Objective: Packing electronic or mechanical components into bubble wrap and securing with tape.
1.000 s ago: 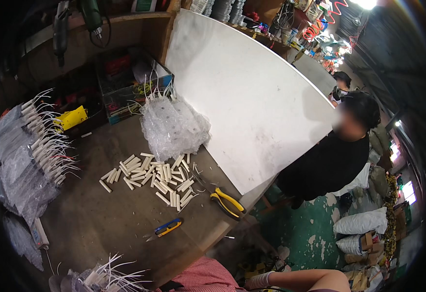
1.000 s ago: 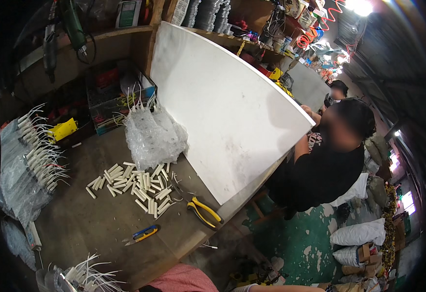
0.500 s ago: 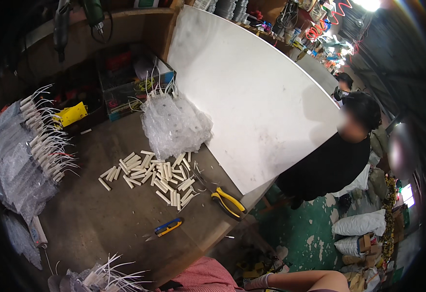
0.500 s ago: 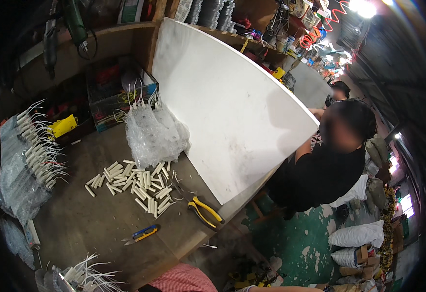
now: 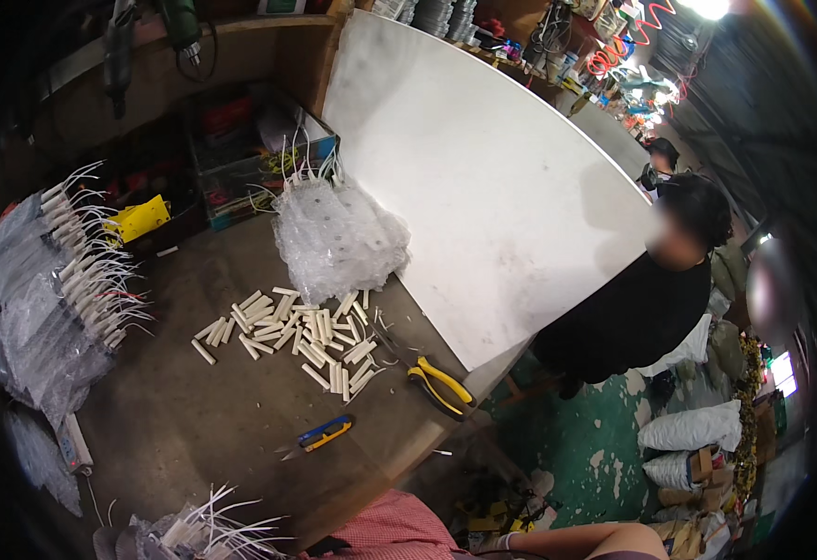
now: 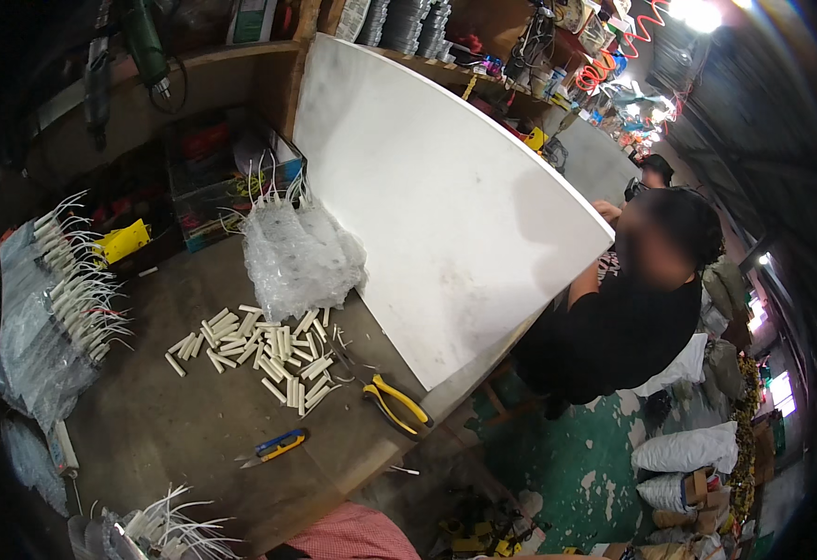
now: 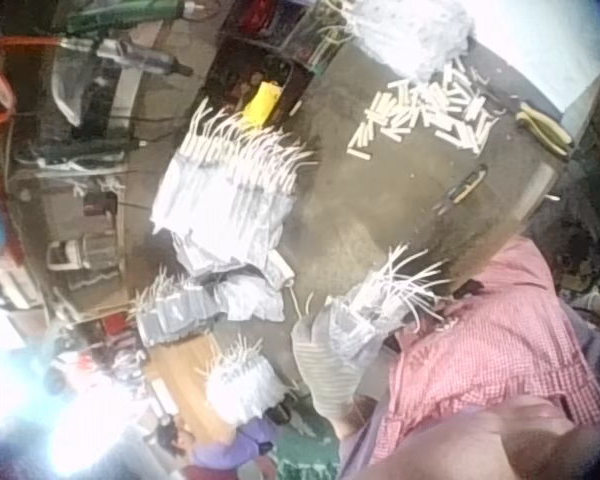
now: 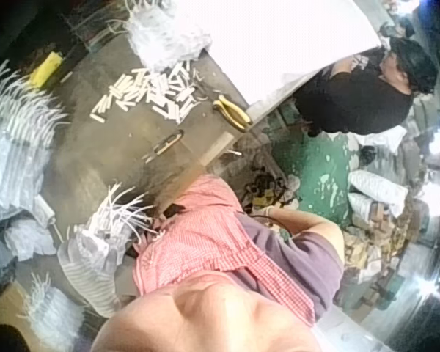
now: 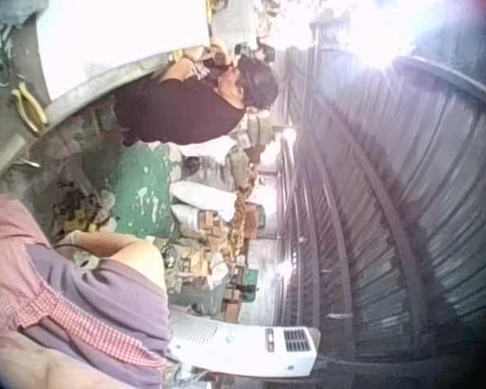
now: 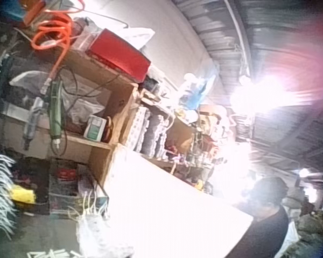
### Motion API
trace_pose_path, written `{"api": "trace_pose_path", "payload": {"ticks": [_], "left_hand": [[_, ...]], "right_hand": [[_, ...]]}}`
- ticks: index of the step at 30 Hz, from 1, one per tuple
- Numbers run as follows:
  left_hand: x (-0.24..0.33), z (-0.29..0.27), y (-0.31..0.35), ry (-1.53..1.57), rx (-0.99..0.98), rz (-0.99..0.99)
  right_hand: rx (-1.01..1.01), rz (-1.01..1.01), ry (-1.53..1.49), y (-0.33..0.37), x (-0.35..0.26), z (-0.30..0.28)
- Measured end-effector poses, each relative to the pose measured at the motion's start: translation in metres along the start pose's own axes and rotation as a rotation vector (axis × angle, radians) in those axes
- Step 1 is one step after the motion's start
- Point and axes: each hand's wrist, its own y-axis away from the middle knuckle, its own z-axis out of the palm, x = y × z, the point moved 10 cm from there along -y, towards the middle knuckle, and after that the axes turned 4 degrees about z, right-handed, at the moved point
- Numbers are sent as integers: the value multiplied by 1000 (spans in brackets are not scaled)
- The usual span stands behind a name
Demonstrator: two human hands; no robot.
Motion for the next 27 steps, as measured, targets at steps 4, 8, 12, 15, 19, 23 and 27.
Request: {"api": "trace_pose_path", "payload": {"ticks": [4, 8, 12, 15, 19, 23, 27], "left_hand": [[2, -1, -2, 0, -3, 1], [3, 2, -2, -14, 0, 15], [5, 1, -2, 3, -2, 20], [3, 3, -1, -5, -12, 20], [-3, 4, -4, 16, -46, -40], [0, 8, -6, 157, -54, -16], [0, 10, -2, 291, -30, -35]], "right_hand": [[32, -28, 30, -4, 8, 1], [66, -48, 49, -3, 19, 7], [102, -68, 79, -1, 27, 7], [125, -76, 106, 3, 36, 5], [136, -78, 123, 15, 45, 20], [145, -84, 132, 27, 49, 39], [129, -152, 172, 13, 41, 39]]}}
